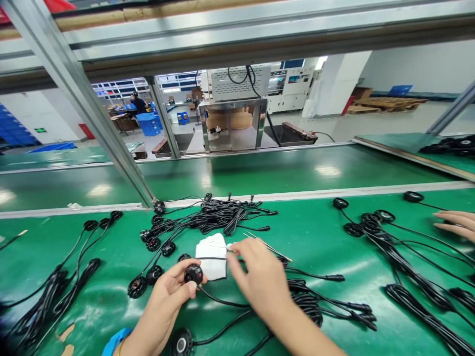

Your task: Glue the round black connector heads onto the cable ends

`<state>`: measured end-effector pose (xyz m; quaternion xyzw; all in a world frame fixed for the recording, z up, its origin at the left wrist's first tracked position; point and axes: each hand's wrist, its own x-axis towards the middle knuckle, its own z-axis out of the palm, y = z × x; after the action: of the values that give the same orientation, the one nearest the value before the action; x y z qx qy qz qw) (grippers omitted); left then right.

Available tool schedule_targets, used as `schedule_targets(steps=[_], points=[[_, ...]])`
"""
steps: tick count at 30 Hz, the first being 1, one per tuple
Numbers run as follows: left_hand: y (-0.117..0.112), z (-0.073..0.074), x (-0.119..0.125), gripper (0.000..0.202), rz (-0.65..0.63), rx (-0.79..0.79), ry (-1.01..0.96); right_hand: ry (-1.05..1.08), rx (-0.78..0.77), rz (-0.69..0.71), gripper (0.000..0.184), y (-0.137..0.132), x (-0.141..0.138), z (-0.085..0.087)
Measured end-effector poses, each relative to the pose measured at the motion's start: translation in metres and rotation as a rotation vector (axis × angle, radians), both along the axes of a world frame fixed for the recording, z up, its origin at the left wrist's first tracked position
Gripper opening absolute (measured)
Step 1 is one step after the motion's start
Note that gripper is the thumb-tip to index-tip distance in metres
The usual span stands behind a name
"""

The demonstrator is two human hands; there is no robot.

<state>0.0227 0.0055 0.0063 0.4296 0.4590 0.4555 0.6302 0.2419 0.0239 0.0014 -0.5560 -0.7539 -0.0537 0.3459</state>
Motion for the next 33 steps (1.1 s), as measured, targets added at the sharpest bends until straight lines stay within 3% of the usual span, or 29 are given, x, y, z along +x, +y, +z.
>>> schedule_targets(steps=[2,5,9,12,14,17,19,25,33], points=[[0.004,-0.004,-0.002,0.039,-0.024,-0.017,0.089,-0.078,-0.018,-0.115,0.024,0.017,0.029,-0.008],[0.006,-0.007,-0.003,0.036,-0.076,-0.02,0.22,-0.157,-0.063,-0.157,0.036,0.035,0.06,-0.021],[0.005,-0.005,-0.001,0.034,-0.081,-0.028,0.289,-0.223,-0.104,-0.144,0.042,0.04,0.069,-0.027],[0.005,-0.004,0.001,0.037,-0.091,-0.071,0.278,-0.129,-0.075,-0.187,0.036,0.033,0.058,-0.017],[0.005,-0.003,0.002,0.036,-0.086,-0.068,0.279,0.141,-0.037,-0.17,0.027,0.024,0.043,-0.007],[0.004,-0.002,0.004,0.033,-0.051,-0.024,0.316,0.611,-0.036,0.049,0.014,0.003,0.014,0.005],[0.003,-0.002,0.005,0.031,-0.039,-0.016,0.328,0.72,-0.074,0.193,0.01,-0.012,-0.005,0.007],[0.004,-0.006,0.008,0.026,-0.081,-0.044,0.259,0.511,0.049,0.423,0.013,-0.027,-0.035,-0.001],[0.006,-0.007,0.007,0.024,-0.083,-0.056,0.246,0.404,0.103,0.425,0.016,-0.025,-0.036,-0.003]])
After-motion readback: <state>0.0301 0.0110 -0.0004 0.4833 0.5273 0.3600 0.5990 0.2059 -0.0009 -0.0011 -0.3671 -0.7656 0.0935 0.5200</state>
